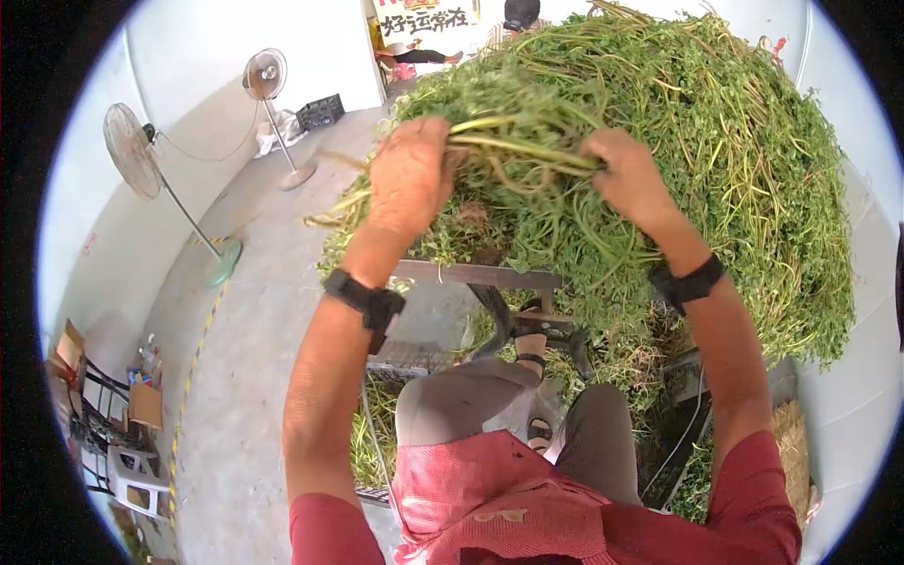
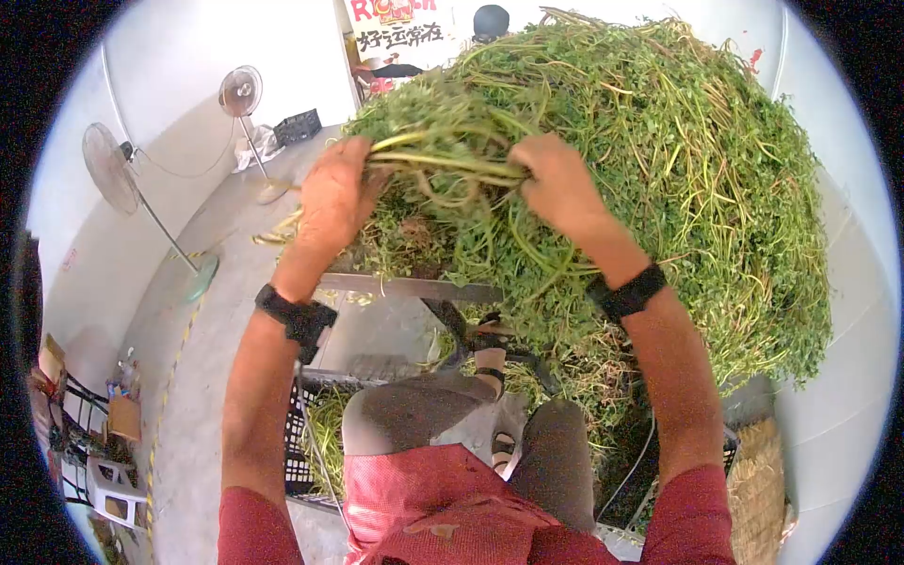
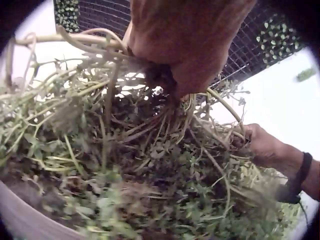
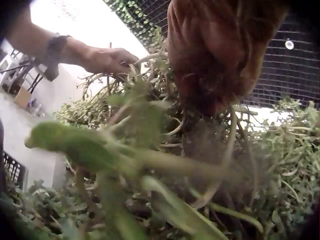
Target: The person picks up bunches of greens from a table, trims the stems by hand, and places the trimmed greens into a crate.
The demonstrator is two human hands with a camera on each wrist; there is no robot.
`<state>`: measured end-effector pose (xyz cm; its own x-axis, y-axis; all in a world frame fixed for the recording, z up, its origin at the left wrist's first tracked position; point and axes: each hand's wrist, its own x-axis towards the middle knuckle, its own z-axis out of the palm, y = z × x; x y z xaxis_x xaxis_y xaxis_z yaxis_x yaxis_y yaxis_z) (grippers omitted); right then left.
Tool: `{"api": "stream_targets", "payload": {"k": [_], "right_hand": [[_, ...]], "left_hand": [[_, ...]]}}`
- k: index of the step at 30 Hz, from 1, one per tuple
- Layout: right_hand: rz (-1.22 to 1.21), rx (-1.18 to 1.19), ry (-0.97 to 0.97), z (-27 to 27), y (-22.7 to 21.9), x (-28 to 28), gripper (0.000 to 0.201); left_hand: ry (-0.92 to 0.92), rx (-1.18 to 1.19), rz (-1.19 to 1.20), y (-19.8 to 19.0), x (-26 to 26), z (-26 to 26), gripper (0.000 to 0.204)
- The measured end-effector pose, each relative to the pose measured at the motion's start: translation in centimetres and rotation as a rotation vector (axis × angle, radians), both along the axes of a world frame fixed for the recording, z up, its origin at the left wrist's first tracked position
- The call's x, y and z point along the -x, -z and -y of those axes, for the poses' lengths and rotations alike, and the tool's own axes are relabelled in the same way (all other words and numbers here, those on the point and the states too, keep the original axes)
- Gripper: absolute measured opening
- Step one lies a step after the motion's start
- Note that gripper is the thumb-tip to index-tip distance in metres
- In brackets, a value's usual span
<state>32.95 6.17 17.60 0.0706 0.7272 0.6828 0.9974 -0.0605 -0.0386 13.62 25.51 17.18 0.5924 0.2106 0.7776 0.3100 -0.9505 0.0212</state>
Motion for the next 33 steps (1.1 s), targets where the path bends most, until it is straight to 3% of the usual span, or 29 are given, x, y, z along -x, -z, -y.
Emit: {"api": "stream_targets", "payload": {"k": [4,6,11,16,17,19,21,22,24,27,28,30,31,33], "right_hand": [[-0.015,-0.026,0.101,3.6,-2.1,-2.4,0.025],[-0.035,0.001,0.106,4.9,-2.9,-4.0,0.026],[-0.114,-0.013,0.029,4.8,1.5,-5.0,0.033],[0.094,-0.221,0.119,5.9,0.0,1.2,0.048],[0.151,-0.188,0.115,5.7,-0.9,3.8,0.051],[0.208,-0.160,0.107,4.1,-0.7,7.4,0.055],[0.315,0.056,0.000,1.8,0.8,9.0,0.053],[0.320,0.055,-0.007,0.8,1.6,8.3,0.053],[0.405,0.298,0.176,-1.7,3.3,5.6,0.047],[0.326,0.318,0.159,-1.9,4.3,3.5,0.042],[0.276,0.313,0.130,-1.8,4.7,3.2,0.041],[0.279,0.285,0.113,-1.8,5.3,2.4,0.037],[0.292,0.264,0.106,-1.8,5.6,2.3,0.037],[0.311,0.240,0.098,-1.6,5.6,2.8,0.039]], "left_hand": [[0.062,-0.014,0.239,1.4,-4.1,4.2,0.023],[0.081,0.112,0.195,2.3,-6.0,6.6,0.031],[0.146,0.190,0.244,8.1,-9.5,8.6,0.036],[0.075,0.283,0.222,10.8,-11.1,10.7,0.038],[0.064,0.284,0.222,11.3,-11.7,11.1,0.038],[0.234,0.412,0.322,12.5,-13.3,11.9,0.038],[0.319,0.464,0.384,12.4,-13.5,11.8,0.039],[0.311,0.452,0.306,11.9,-12.6,11.9,0.040],[0.293,0.433,0.139,11.4,-10.3,12.4,0.043],[0.285,0.397,-0.119,11.3,-7.9,13.2,0.046],[0.286,0.398,-0.120,12.3,-7.6,13.5,0.046],[0.249,0.185,0.049,14.3,-6.8,13.5,0.042],[0.244,0.190,0.048,13.5,-5.3,13.4,0.042],[0.428,0.253,-0.174,11.8,-1.3,12.4,0.041]]}}
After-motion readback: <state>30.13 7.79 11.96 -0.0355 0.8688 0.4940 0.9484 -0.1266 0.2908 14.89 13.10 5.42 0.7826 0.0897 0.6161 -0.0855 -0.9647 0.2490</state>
